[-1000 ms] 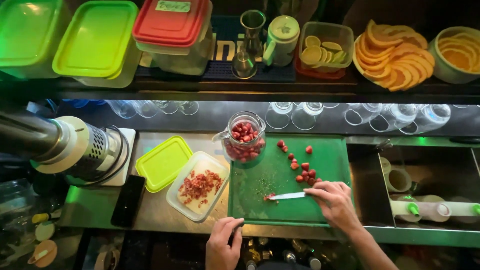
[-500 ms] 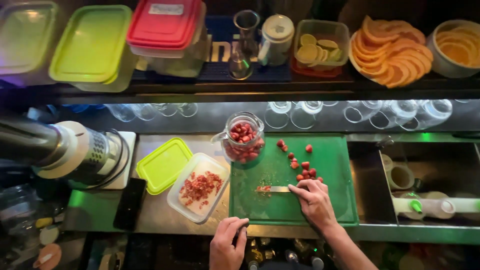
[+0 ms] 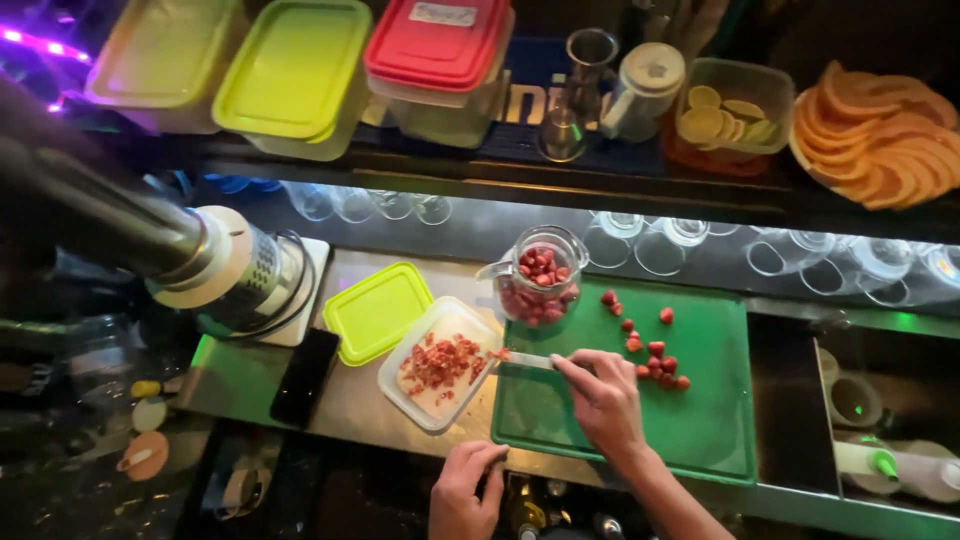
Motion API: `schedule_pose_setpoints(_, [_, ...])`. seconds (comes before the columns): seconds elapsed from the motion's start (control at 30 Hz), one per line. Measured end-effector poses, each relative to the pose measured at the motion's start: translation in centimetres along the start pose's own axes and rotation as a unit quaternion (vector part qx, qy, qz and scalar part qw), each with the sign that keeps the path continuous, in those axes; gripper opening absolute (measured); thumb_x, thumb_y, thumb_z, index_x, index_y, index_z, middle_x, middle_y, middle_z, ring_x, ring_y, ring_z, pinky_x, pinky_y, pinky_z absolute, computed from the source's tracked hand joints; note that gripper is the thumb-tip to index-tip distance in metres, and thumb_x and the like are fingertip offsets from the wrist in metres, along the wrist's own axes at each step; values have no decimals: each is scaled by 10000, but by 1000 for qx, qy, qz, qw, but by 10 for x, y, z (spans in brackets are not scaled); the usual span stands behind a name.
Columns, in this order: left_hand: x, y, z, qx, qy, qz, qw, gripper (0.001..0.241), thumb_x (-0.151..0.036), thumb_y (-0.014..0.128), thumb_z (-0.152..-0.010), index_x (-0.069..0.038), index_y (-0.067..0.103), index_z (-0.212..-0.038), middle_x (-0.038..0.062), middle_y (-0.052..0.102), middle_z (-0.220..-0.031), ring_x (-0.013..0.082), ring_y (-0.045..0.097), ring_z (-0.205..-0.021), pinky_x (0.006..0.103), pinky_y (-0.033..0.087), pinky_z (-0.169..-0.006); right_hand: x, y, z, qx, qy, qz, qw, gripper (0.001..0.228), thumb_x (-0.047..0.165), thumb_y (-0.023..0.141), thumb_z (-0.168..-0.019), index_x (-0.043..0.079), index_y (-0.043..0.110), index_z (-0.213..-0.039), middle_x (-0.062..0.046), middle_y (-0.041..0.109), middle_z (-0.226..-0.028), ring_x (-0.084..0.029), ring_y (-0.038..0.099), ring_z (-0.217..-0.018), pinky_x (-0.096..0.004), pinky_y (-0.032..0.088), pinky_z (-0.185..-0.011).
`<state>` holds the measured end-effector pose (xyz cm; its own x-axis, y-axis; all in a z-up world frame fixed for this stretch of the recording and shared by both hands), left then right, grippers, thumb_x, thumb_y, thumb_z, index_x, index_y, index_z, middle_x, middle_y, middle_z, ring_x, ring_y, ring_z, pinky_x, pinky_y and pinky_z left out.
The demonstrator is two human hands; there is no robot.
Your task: The person uses a knife to chop strawberries on a green cutting board. They repeatedly slice the fruit into small pieces and transfer them into a white plastic container. The person also occasionally wipes the knife blade with their fingers.
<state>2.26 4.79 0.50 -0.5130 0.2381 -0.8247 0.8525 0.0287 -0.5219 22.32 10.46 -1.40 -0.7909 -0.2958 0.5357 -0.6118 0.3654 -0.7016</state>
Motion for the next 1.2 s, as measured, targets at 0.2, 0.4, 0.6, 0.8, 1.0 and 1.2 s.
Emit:
schedule_pose_setpoints(0.2, [-6, -10, -4, -5, 25, -9, 1000, 171, -98, 561, -801, -99, 680, -925, 48, 652, -899, 208, 640, -845, 298, 496, -776, 21, 40, -14, 166, 94, 8, 982, 263, 267, 516, -852, 201, 647, -1070, -4, 613, -753, -267, 604, -565, -412, 464, -454])
schedule_pose_setpoints(0.4, [6, -12, 0, -26, 22, -23, 999, 166, -123, 573, -788, -117, 686, -910, 33, 648, -880, 194, 634, -808, 290, 510, -737, -17, -12, 33, 232, 306, -112, 916, 259, 258, 577, -788, 141, 738, -954, 12, 754, -948, -90, 711, -826, -216, 512, -780])
schedule_pose_setpoints(0.6, [9, 16, -6, 34, 12, 18, 999, 171, -96, 567, -798, -115, 682, -922, 28, 642, -891, 171, 631, -831, 265, 492, -768, -53, -71, 74, 118, 249, -1, 961, 179, 215, 608, -786, 205, 692, -943, 59, 675, -911, -109, 649, -819, -239, 467, -744])
schedule_pose_setpoints(0.8, [-16, 48, -27, 105, 70, 49, 991, 164, -53, 572, -805, -48, 655, -946, 75, 630, -893, 208, 598, -859, 302, 480, -817, -68, -36, 34, 79, 115, 87, 986, 191, 233, 594, -820, 204, 691, -982, 61, 658, -920, -144, 592, -813, -310, 418, -687])
schedule_pose_setpoints(1.0, [-15, 41, -30, 95, 71, 20, 993, 166, -100, 581, -809, -92, 672, -948, 51, 632, -911, 193, 612, -862, 292, 483, -812, -80, -16, 14, 207, 42, 90, 973, 181, 323, 567, -826, 330, 696, -953, 108, 639, -877, -143, 523, -757, -337, 284, -693])
schedule_pose_setpoints(1.2, [11, 26, -18, 73, 1, -15, 997, 191, -113, 609, -762, -120, 697, -932, 27, 670, -910, 164, 649, -852, 275, 520, -785, -102, -53, 22, 220, 43, 33, 974, 193, 306, 569, -815, 300, 720, -935, 118, 661, -930, -127, 537, -825, -340, 278, -727])
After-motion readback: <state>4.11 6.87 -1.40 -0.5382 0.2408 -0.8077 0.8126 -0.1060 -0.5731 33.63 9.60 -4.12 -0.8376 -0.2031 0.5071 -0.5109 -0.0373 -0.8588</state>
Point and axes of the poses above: each hand's wrist, its own z-axis away from the middle knuckle, its own y-axis out of the palm, x = y × z, the point moved 5 cm from there along -z, towards the middle knuckle
